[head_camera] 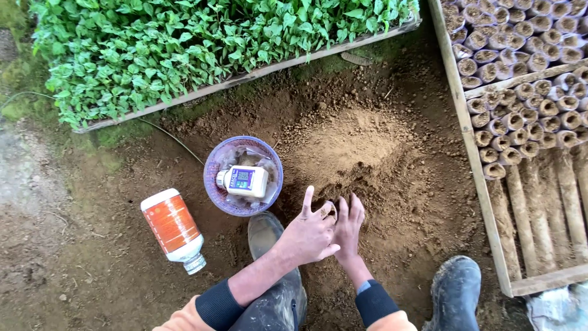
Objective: Filling small paper tubes with soil and placing them into a seedling tray.
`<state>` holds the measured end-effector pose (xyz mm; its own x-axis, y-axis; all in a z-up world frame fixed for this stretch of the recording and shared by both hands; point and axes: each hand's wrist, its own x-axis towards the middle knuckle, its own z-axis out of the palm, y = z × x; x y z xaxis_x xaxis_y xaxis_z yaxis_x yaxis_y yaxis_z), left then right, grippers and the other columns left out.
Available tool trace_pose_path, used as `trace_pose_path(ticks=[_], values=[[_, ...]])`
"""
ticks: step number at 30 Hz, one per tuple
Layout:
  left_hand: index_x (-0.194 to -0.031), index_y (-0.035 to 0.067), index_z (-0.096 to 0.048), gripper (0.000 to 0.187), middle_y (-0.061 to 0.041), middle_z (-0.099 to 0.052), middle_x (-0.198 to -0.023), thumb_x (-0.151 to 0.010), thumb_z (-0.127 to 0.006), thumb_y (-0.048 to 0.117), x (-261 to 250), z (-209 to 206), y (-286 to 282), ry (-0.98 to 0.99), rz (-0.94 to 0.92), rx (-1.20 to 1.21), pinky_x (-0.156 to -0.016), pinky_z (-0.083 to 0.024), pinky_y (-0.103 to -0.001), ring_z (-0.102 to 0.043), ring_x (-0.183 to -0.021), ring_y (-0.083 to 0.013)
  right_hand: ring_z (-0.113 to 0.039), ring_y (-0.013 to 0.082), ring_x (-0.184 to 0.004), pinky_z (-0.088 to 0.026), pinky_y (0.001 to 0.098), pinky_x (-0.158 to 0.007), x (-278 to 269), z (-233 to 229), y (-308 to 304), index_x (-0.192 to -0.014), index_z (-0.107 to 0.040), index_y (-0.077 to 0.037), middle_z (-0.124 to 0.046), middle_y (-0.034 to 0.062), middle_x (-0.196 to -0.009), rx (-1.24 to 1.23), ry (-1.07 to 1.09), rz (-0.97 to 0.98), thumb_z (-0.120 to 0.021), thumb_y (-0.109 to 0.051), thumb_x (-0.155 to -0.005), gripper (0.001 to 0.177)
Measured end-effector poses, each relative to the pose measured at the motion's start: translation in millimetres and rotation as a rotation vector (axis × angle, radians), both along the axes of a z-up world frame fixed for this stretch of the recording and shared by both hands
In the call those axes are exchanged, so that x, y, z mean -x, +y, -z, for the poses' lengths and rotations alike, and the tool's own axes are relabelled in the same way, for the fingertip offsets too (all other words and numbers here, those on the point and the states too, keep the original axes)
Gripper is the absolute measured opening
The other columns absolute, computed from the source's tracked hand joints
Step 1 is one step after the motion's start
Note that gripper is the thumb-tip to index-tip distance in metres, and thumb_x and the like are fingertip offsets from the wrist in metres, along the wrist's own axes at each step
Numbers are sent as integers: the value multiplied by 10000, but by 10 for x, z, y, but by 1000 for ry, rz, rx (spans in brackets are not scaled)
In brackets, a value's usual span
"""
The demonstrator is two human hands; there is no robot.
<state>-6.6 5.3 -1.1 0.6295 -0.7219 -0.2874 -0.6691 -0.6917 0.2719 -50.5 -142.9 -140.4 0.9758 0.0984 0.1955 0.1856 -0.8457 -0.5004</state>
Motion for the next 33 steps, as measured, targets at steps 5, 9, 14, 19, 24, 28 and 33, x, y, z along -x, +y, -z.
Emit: trace_pose_path(ticks=[5, 9, 14, 19, 24, 28, 33], values=[[-855, 137, -793, 426, -99, -703, -1217, -936, -634, 524, -66, -37, -3, -29, 0, -1, -1155, 27, -811, -512, -1343, -312, -633, 294, -1017, -593, 362, -879, -389, -753, -81, -1218, -597, 41, -592, 192, -1221, -399, 400, 231, -536, 64, -940, 286], [-1003, 107, -759, 401, -92, -659, -1219, -949, -647, 488, -91, 60, -50, 114, 27, -62, -1171, 35, -814, -455, -1353, -304, -706, 255, -1003, -632, 363, -890, -495, -1668, -262, -1386, -511, -92, -666, 163, -1245, -497, 788, 172, -628, 28, -876, 537], [-959, 133, -753, 189, -101, -720, -1241, -891, -680, 294, -44, 97, -82, -66, 34, 50, -1167, 25, -797, -358, -1514, -325, -270, 396, -1485, -225, 574, -1212, -428, -1811, -189, -1263, -616, -14, -331, 221, -1591, -78, 618, -151, -495, -37, -930, 355], [-960, 133, -778, 239, -103, -753, -1073, -880, -687, 340, -24, 98, -97, -73, 29, 10, -1198, 0, -772, -502, -1360, -282, -116, 413, -1527, -143, 591, -1222, -230, -1326, -233, -1438, -472, -45, -209, 242, -1634, 118, 528, -263, -573, 26, -810, 640], [-848, 112, -780, 432, -106, -743, -1089, -982, -618, 490, -21, 68, -29, 29, 25, -49, -1175, 29, -792, -504, -1370, -334, -300, 334, -1484, -250, 506, -1242, -214, -1124, -307, -1384, -499, -71, -359, 187, -1564, -220, 444, -82, -628, 74, -788, 627], [-782, 79, -796, 444, -135, -746, -1036, -802, -642, 495, 106, 194, 28, -250, -85, 208, -1215, -40, -764, -537, -1237, -307, -161, 488, -1496, -228, 620, -1181, 19, -134, -184, -1584, -270, -101, -154, 281, -1644, -116, 277, -33, -812, -118, -710, 1029], [-802, 41, -788, 450, -159, -732, -1015, -780, -692, 480, 105, 135, 81, -265, -106, 214, -1198, -50, -788, -533, -1217, -325, -430, 453, -1301, -333, 561, -1091, 116, 376, -16, -1394, -494, -35, -408, 295, -1452, -20, -82, 23, -686, -271, -894, 586]])
